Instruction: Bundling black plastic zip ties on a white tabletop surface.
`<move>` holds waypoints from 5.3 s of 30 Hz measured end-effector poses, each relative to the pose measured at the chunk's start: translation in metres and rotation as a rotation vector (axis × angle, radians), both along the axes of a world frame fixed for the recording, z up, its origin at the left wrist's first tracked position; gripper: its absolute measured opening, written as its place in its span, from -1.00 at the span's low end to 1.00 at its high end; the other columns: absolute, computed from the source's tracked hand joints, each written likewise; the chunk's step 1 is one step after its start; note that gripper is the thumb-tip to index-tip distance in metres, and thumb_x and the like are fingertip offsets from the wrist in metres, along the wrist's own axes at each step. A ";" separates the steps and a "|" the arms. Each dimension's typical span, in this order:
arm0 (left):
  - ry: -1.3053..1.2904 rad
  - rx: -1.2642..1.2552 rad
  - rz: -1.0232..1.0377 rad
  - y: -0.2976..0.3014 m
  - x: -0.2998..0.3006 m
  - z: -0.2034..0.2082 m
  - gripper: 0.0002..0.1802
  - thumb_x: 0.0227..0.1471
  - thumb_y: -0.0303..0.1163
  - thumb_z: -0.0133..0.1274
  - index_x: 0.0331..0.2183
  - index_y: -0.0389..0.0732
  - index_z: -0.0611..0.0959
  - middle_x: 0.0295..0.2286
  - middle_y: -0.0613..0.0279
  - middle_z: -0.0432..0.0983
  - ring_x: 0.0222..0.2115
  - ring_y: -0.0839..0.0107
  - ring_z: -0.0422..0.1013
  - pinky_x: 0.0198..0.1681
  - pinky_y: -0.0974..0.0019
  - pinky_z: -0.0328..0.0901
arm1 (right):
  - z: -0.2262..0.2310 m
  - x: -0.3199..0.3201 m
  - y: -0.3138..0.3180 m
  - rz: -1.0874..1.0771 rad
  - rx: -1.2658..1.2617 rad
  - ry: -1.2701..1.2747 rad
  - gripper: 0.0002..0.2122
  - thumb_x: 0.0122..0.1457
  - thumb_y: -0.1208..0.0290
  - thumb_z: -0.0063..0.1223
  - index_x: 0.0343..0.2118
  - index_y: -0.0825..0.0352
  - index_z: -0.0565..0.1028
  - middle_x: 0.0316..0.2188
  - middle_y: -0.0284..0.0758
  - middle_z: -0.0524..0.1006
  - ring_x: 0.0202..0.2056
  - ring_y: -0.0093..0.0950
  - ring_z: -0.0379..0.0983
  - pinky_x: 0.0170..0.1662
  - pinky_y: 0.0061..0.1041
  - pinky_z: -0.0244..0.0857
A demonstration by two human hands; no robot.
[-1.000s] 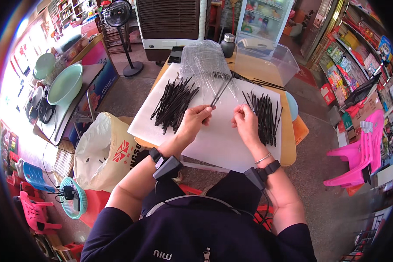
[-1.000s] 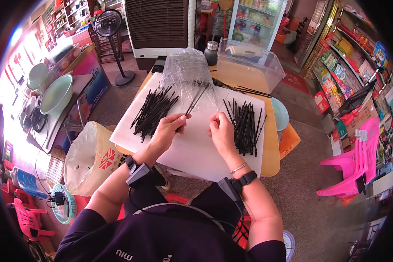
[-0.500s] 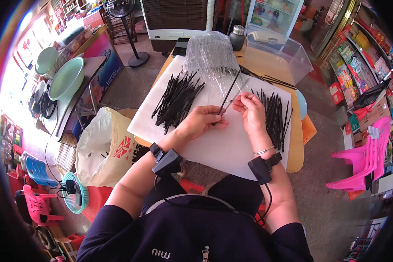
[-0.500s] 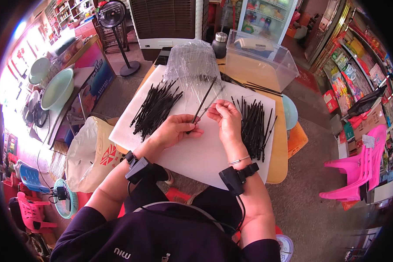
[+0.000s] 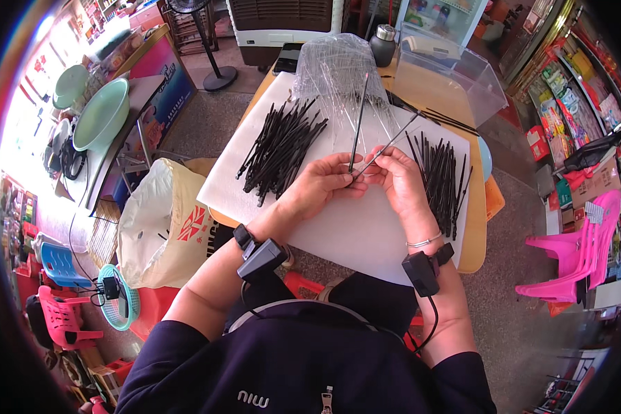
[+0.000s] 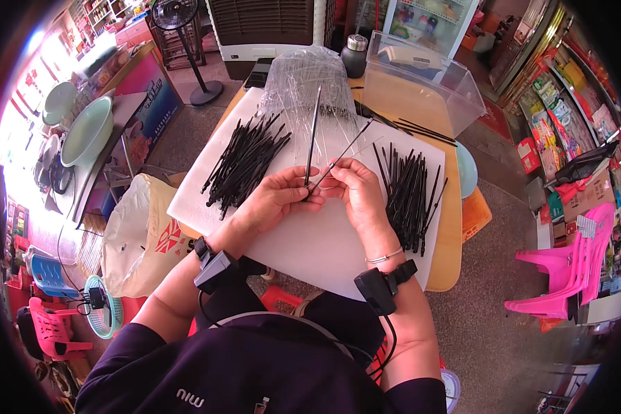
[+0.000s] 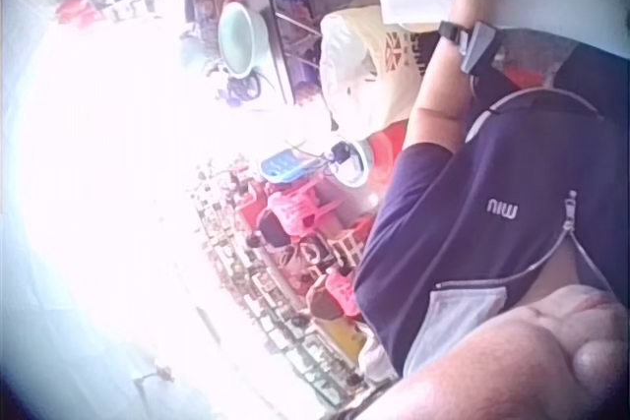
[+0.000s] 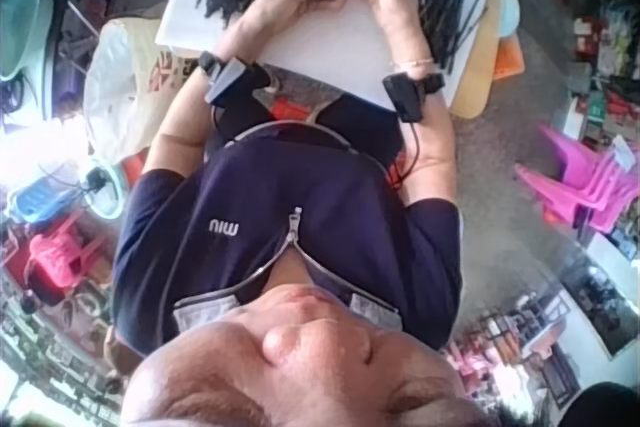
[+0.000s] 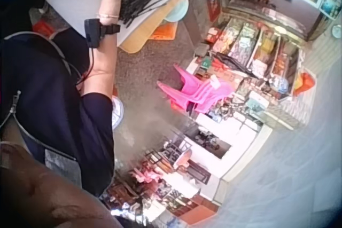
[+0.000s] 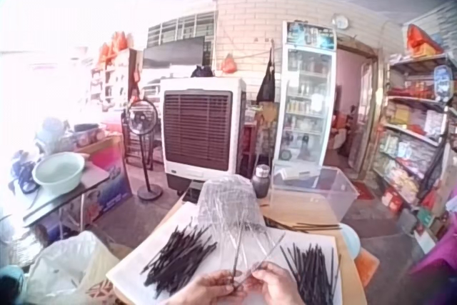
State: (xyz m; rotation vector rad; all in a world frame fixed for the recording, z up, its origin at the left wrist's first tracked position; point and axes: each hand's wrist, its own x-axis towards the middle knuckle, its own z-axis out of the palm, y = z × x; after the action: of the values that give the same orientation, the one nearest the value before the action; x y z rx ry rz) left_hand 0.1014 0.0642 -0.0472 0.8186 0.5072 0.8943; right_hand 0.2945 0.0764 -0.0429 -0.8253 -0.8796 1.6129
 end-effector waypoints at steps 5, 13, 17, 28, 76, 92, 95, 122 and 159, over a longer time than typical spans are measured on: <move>0.011 0.009 -0.005 -0.003 0.002 0.010 -0.59 0.11 -0.65 -0.16 0.03 -0.40 0.31 -0.17 0.01 0.44 -0.20 0.30 0.46 -0.07 0.32 0.39 | -0.002 0.002 0.000 -0.002 -0.029 -0.025 -0.88 0.14 0.50 -0.04 -0.26 0.35 0.44 -0.41 -0.30 0.54 -0.43 -0.54 0.51 -0.39 -0.59 0.42; 0.034 0.014 -0.022 -0.004 0.000 0.009 -0.61 0.11 -0.64 -0.16 0.01 -0.36 0.35 -0.15 0.06 0.44 -0.21 0.32 0.47 -0.07 0.33 0.38 | -0.001 0.001 0.000 -0.011 -0.038 -0.083 -0.87 0.15 0.47 -0.01 -0.26 0.36 0.43 -0.42 -0.28 0.55 -0.47 -0.54 0.50 -0.45 -0.60 0.39; 0.073 0.054 -0.051 -0.005 -0.001 0.009 -0.58 0.11 -0.63 -0.15 0.04 -0.36 0.33 -0.16 0.07 0.45 -0.23 0.33 0.48 -0.08 0.36 0.38 | 0.001 0.001 -0.002 0.001 -0.044 -0.074 -0.86 0.14 0.47 0.01 -0.26 0.36 0.43 -0.43 -0.28 0.54 -0.48 -0.54 0.50 -0.46 -0.60 0.39; 0.129 0.091 -0.071 -0.007 0.000 0.015 -0.54 0.11 -0.61 -0.12 0.07 -0.35 0.33 -0.23 0.16 0.47 -0.26 0.38 0.50 -0.11 0.39 0.39 | 0.005 0.003 0.000 0.005 -0.095 -0.082 -0.86 0.12 0.48 0.02 -0.27 0.37 0.44 -0.43 -0.27 0.55 -0.47 -0.54 0.47 -0.48 -0.61 0.39; 0.490 0.345 0.189 -0.007 0.002 0.012 -0.87 0.02 -0.41 0.10 -0.38 -0.28 0.60 -0.54 0.43 0.43 -0.51 0.68 0.27 -0.44 0.54 0.19 | 0.023 0.001 -0.012 0.225 0.155 -0.207 -0.88 0.13 0.50 0.00 -0.27 0.34 0.39 -0.39 -0.37 0.45 -0.43 -0.55 0.47 -0.32 -0.49 0.44; 0.556 0.344 0.261 -0.007 0.009 0.011 -0.81 0.00 -0.44 0.07 -0.29 -0.29 0.59 -0.63 0.49 0.34 -0.60 0.73 0.21 -0.55 0.55 0.12 | 0.020 -0.011 -0.017 -0.025 0.252 -0.650 -0.85 0.14 0.40 -0.04 -0.43 0.39 0.44 -0.68 -0.41 0.39 -0.63 -0.65 0.32 -0.55 -0.61 0.21; 0.568 0.275 0.269 -0.010 0.015 0.014 -0.83 -0.02 -0.48 0.08 -0.30 -0.26 0.59 -0.67 0.54 0.29 -0.66 0.76 0.15 -0.62 0.57 0.02 | 0.002 -0.013 -0.012 -0.177 0.354 -0.766 -0.81 0.10 0.39 -0.05 -0.49 0.45 0.38 -0.72 -0.24 0.36 -0.62 -0.50 0.32 -0.53 -0.45 0.18; 0.993 0.281 0.072 0.058 0.166 -0.002 -0.68 -0.09 -0.31 0.16 -0.57 -0.45 0.60 -0.69 0.13 0.47 -0.66 0.34 0.46 -0.59 0.31 0.36 | 0.015 0.129 -0.013 -0.395 -0.042 -1.621 -0.54 0.13 0.09 -0.10 -0.37 0.55 0.50 -0.36 0.17 0.49 -0.23 0.02 0.46 -0.12 -0.16 0.31; 0.109 0.665 0.281 -0.003 0.151 0.022 -0.36 -0.11 -0.58 0.14 0.04 -0.23 0.30 -0.16 0.19 0.40 -0.15 0.39 0.35 -0.10 0.32 0.31 | 0.063 0.047 -0.055 -0.540 0.575 -0.502 -0.35 -0.11 0.44 0.32 0.03 0.42 0.18 -0.11 -0.29 0.25 -0.07 -0.46 0.29 -0.02 -0.45 0.25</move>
State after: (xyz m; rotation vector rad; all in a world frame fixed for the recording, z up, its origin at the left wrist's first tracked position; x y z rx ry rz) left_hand 0.2523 0.0613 -0.0251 1.4289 0.4258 1.3123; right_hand 0.3413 0.0216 0.0197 -0.9525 -1.2587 0.6309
